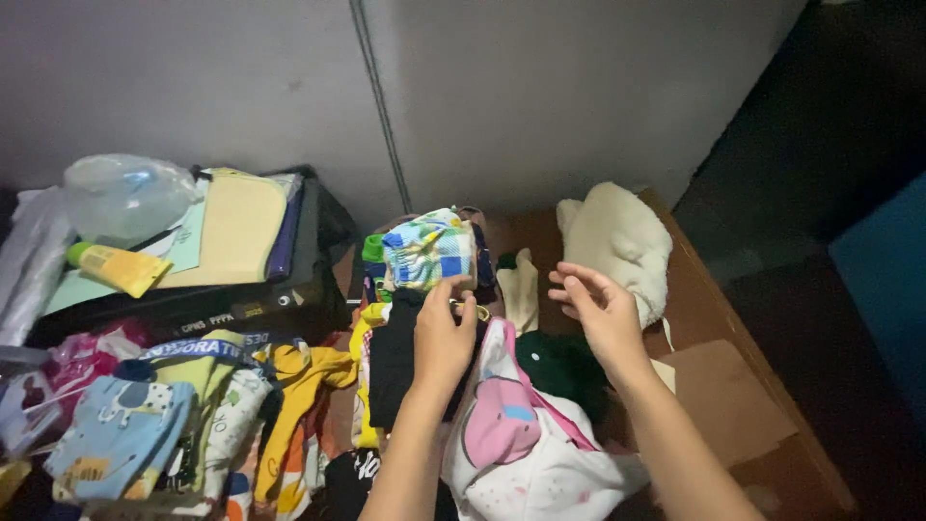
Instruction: Folding and organizing various items of baby clothing on a surface.
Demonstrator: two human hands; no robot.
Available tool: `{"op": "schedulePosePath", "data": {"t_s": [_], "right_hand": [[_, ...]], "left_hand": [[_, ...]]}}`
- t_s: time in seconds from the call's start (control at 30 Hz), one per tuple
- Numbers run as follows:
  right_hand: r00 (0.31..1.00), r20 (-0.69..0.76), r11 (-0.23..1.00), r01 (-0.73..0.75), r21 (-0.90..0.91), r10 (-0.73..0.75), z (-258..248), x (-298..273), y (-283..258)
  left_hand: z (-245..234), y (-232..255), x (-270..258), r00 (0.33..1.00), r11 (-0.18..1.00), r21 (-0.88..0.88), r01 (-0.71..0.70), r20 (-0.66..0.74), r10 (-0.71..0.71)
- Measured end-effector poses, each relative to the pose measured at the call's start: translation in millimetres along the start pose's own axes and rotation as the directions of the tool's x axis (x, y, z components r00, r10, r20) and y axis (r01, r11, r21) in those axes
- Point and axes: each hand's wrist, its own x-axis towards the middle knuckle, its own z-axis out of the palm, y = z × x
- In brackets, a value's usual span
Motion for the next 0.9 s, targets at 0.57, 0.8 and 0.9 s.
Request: {"op": "schedulePosePath", "data": {"t_s": [0.57,0.8,0.9], "right_hand": [[0.975,-0.09,0.976,-0.21,-0.05,0.205,-51.3,-38.2,43.5],[0.971,-0.048,0.971,-0.237,-0.026,0.235,-61.2,-35.5,74.7],[0.966,-0.022,0.966,-0.259,-0.011,0.259,-64.6,-31.8,97.6]], "left_hand": [[34.5,15.4,-46.1,0.906,0.938,0.192,-0.289,0.372,0.202],[38.9,10.2,-38.5,0.907,0.963,0.226,0.146,0.359,-0.221],[50.7,-13.6,-41.6,0.934,0.982,0.186,0.01,0.348,-0.075]]}}
